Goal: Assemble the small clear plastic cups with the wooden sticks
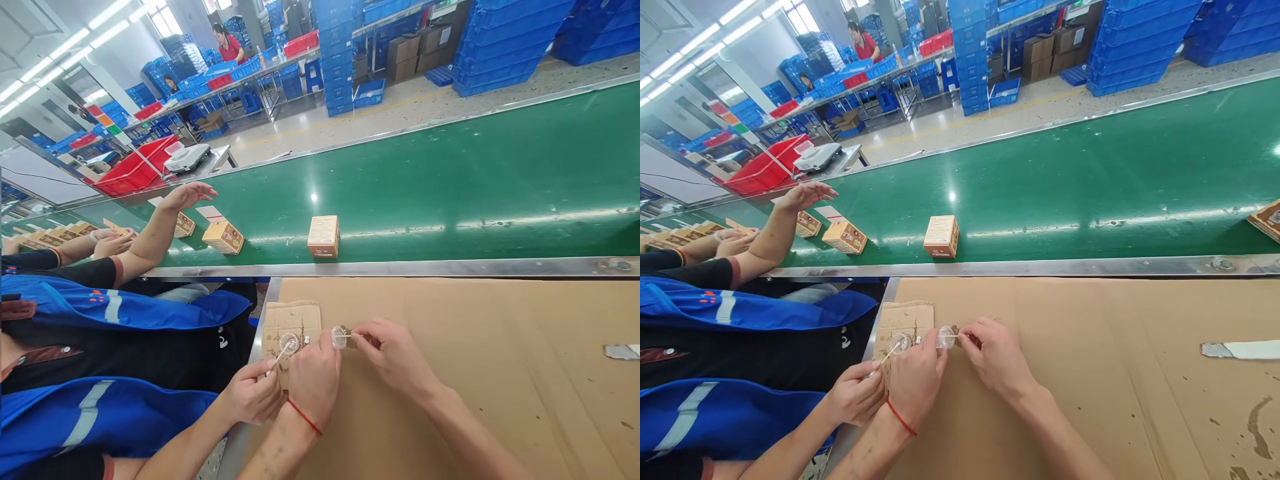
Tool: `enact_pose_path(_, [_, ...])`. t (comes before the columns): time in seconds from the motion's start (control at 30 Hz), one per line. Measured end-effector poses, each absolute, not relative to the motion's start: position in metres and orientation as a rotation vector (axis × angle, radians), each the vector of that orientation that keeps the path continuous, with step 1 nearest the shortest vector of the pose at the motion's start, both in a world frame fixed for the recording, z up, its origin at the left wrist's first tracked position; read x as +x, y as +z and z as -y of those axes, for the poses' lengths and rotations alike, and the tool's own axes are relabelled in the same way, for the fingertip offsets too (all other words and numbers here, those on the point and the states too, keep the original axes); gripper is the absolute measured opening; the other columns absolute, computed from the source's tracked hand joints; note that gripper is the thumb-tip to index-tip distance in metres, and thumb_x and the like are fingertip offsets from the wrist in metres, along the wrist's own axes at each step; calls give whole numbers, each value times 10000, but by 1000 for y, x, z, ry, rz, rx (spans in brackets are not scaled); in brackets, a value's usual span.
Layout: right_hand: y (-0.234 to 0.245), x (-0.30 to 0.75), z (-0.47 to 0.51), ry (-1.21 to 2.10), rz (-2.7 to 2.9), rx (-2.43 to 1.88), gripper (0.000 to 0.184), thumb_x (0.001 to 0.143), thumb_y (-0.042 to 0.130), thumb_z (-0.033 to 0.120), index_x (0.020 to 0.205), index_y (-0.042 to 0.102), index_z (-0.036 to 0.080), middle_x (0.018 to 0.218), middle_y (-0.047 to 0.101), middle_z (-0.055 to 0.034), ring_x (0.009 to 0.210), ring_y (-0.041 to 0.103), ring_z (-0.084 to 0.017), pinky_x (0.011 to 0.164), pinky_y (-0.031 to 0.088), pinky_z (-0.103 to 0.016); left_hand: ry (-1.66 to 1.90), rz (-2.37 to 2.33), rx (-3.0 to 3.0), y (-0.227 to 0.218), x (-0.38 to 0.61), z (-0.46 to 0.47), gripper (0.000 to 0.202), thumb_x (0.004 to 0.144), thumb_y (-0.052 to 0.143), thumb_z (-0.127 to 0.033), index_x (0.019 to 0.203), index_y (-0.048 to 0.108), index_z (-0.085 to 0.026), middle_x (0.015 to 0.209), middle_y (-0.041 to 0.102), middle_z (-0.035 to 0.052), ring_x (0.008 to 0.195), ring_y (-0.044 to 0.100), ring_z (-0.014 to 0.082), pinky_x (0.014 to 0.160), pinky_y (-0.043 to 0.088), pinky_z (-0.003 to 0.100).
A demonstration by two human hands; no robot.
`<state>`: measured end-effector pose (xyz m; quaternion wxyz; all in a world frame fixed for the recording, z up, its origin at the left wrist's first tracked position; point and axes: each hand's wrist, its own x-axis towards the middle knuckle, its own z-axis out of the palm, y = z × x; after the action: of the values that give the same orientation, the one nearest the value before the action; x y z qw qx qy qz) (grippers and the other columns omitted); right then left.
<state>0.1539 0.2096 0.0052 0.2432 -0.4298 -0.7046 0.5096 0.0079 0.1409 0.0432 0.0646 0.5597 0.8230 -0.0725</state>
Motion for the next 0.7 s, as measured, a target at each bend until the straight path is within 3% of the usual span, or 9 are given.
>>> enact_pose_path(0.13, [8, 154, -210, 1430, 1934, -1167, 296, 901, 506, 400, 721, 684, 245, 732, 624, -16, 682, 538, -192, 649, 391, -352, -349, -2392, 1658, 44, 8, -140, 366, 996, 369, -285, 1238, 643, -260, 890, 773, 49, 832, 756, 231, 630, 466, 293])
enact_pose_path(0.4, [4, 168, -218, 1441, 1731, -1354, 351, 907, 525, 516, 771, 705, 247, 732, 661, -13, 655, 557, -196, 600, 418, -329, -312, -2411, 1624, 43, 4, -139, 309, 979, 394, -285, 1121, 661, -221, 851, 762, 59, 825, 752, 242, 612, 419, 299])
enact_pose_path(0.7, [-4, 160, -216, 1344, 1819, -1351, 350, 896, 482, 475, 714, 671, 243, 728, 648, -36, 670, 563, -219, 658, 414, -368, -319, -2390, 1578, 48, 3, -136, 327, 977, 398, -270, 1177, 651, -216, 868, 762, 57, 853, 748, 245, 642, 434, 313])
